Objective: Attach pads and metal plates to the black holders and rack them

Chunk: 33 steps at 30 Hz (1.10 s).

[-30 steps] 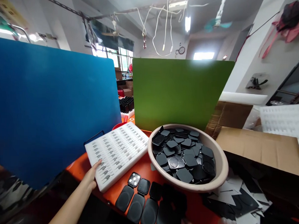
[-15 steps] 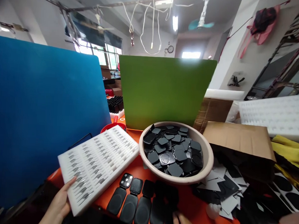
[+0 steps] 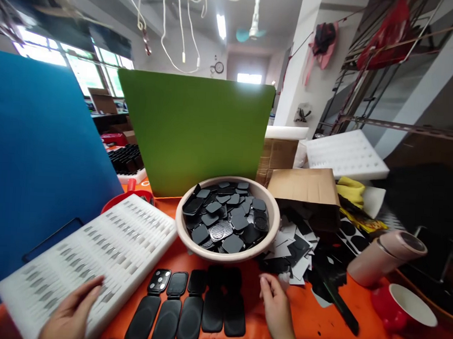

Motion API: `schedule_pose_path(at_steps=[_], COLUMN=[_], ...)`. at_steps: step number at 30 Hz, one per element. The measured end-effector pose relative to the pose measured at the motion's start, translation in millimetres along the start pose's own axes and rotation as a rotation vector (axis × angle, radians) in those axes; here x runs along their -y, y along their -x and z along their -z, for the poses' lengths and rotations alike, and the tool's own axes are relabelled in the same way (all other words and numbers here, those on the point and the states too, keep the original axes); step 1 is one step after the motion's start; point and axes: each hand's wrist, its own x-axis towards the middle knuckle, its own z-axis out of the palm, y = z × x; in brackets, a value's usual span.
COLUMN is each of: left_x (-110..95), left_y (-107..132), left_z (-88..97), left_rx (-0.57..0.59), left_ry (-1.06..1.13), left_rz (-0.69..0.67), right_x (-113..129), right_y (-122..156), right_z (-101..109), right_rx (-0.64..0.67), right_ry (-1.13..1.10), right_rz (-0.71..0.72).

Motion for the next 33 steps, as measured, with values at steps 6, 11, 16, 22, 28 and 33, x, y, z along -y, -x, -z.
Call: schedule_pose_path(at_steps=[6,11,16,22,28,33], left_x=[-35,-47,-53,-86,-128,-149], left_y=[4,-1,-2,2,9,8], left_z=[-128.1,-186.7,-198.0,-172.6,-132.5,-121.6], left_rx=[0.434,0.591,0.618,0.607,0.696,0.646], left_ry=[0.537,0.637,0.789,0.777,0.623,0.439], left_rz=[0.263,0.254,0.204,0.222,0.283,0.308], right_x=[61,91,99,120,163,185], right_y=[-69,-123,-148,-124,-78,-64], right_z=[17,8,-7,1,33,47], right_rx=[-0.325,-0.095,-0.106,-0.11,-0.003,0.156], right_ry=[-0.37,-0.591,-0.573,-0.603,-0.736,-0.937], right_rz=[-0.022,-0.177,-0.104,-0.138,-0.349,-0.361])
